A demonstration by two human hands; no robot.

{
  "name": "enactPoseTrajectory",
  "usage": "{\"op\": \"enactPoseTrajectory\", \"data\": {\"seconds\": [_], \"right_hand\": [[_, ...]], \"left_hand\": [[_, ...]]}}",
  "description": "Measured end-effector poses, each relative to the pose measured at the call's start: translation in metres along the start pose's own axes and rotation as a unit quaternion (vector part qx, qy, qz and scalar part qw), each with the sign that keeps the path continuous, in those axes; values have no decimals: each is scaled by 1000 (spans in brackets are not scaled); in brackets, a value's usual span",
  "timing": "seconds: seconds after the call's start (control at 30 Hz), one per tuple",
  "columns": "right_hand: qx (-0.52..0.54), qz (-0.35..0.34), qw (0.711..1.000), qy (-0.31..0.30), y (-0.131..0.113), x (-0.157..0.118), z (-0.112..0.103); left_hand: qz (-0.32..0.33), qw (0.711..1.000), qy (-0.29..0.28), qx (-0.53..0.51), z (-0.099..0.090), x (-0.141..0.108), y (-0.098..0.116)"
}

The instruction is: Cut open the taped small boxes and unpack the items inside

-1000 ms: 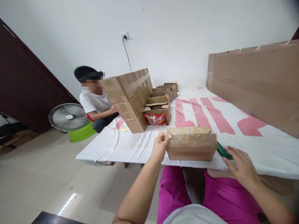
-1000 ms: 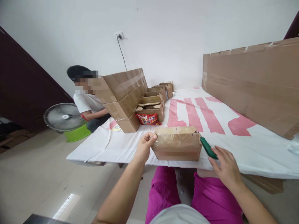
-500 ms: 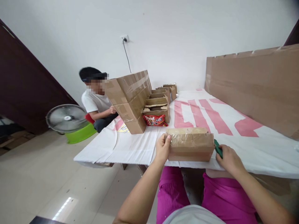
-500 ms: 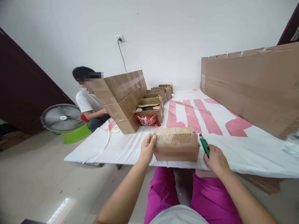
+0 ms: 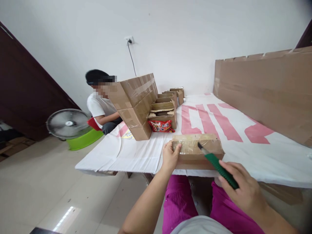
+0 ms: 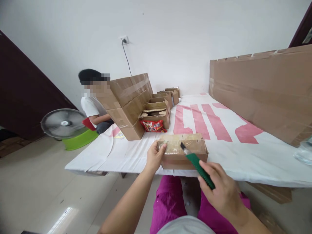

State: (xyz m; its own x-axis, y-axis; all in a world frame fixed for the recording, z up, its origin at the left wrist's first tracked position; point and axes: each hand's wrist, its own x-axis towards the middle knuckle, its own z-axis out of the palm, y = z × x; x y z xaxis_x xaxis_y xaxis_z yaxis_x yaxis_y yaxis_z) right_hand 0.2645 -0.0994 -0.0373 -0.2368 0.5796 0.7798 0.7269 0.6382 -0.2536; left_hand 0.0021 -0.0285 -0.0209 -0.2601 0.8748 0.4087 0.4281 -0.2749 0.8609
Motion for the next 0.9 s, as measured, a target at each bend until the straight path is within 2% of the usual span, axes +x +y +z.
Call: {"op": "enactPoseTrajectory", "data": {"seconds": [0.17,0.57,0.9], "right_hand": [[-31,-19,999,-30,-16,-4,10],[-135,-62,989,16,-28,2,20],[-152,-48,987,20,-32,6,37]], "left_hand": [[3,1000,12,-2,0,-1,0],[2,999,-29,-46,-3,0,-5],[15,998,-40,-51,-5,1,-2]]}}
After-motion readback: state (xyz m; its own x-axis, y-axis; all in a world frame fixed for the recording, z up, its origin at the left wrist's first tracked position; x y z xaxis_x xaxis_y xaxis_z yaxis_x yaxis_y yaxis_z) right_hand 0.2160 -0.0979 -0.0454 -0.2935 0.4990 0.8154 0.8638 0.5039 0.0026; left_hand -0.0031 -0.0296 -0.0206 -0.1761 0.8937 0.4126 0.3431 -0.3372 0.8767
